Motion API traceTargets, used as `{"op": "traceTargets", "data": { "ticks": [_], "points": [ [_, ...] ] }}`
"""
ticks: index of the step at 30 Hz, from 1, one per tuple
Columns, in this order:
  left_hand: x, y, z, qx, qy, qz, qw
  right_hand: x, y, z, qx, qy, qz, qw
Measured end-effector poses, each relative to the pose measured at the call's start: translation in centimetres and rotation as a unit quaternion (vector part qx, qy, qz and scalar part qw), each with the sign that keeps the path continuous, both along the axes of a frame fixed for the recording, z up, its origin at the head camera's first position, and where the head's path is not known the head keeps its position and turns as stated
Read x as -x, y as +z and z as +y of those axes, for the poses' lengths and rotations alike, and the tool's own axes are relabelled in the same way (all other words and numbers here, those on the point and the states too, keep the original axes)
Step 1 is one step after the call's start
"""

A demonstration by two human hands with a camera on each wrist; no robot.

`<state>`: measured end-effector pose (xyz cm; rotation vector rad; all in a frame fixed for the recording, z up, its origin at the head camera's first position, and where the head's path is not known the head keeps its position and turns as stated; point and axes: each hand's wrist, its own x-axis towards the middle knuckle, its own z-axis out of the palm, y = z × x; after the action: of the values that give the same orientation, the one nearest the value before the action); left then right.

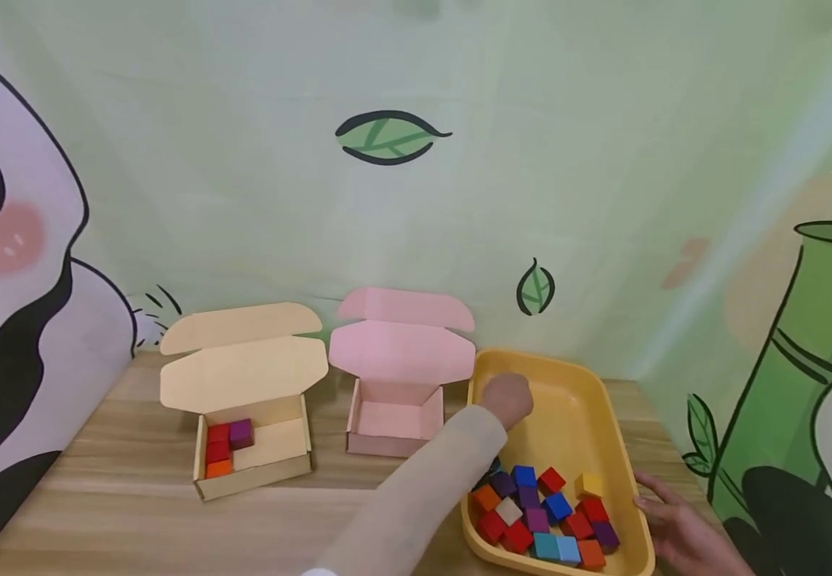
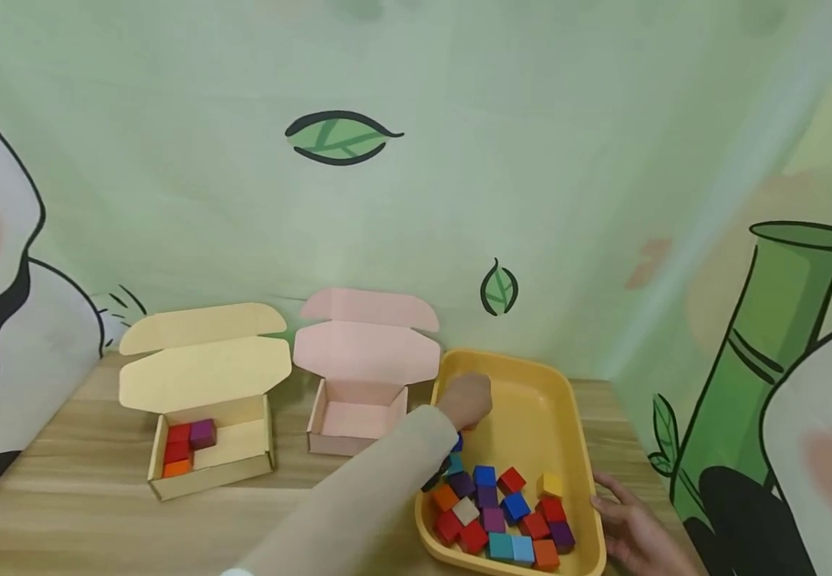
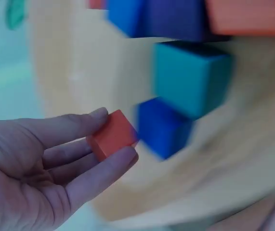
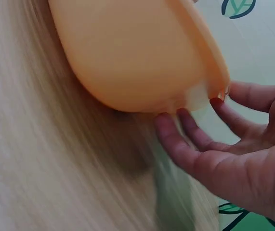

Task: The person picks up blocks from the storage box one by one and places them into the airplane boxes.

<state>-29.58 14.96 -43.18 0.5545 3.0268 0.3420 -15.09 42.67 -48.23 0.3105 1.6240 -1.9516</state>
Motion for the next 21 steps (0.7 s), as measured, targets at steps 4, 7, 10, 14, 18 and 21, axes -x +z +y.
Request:
{"op": "traceTargets", "data": {
  "ticks": [4,7,10,14,18,21],
  "points": [
    [0.1,2.7,-0.8,-0.011,-0.061,0.009,0.998,0.1,-0.4,-0.3,-0.065,-0.016,0.009,0.9977],
    [0.1,5.6,-2.2,-0.015,-0.07,0.003,0.9974,0.1,-0.6,-0.3,-0.07,-0.019,0.016,0.9972],
    [0.0,7.9,-5.0,-0.056,-0.085,-0.011,0.9947,0.1,-1.0,-0.2,-0.046,-0.016,0.019,0.9986],
    [-0.6,9.8,-10.0,-0.112,-0.121,-0.014,0.9862,0.1,-1.6,0.1,-0.016,0.003,0.02,0.9997],
    [-1.2,10.5,-15.1,-0.148,-0.115,-0.017,0.9822,0.3,-2.0,0.6,0.013,0.021,0.024,0.9994],
    [-1.5,10.4,-18.8,-0.153,-0.096,-0.031,0.9831,0.4,-2.2,0.6,0.019,0.024,0.026,0.9992]
  ]
}}
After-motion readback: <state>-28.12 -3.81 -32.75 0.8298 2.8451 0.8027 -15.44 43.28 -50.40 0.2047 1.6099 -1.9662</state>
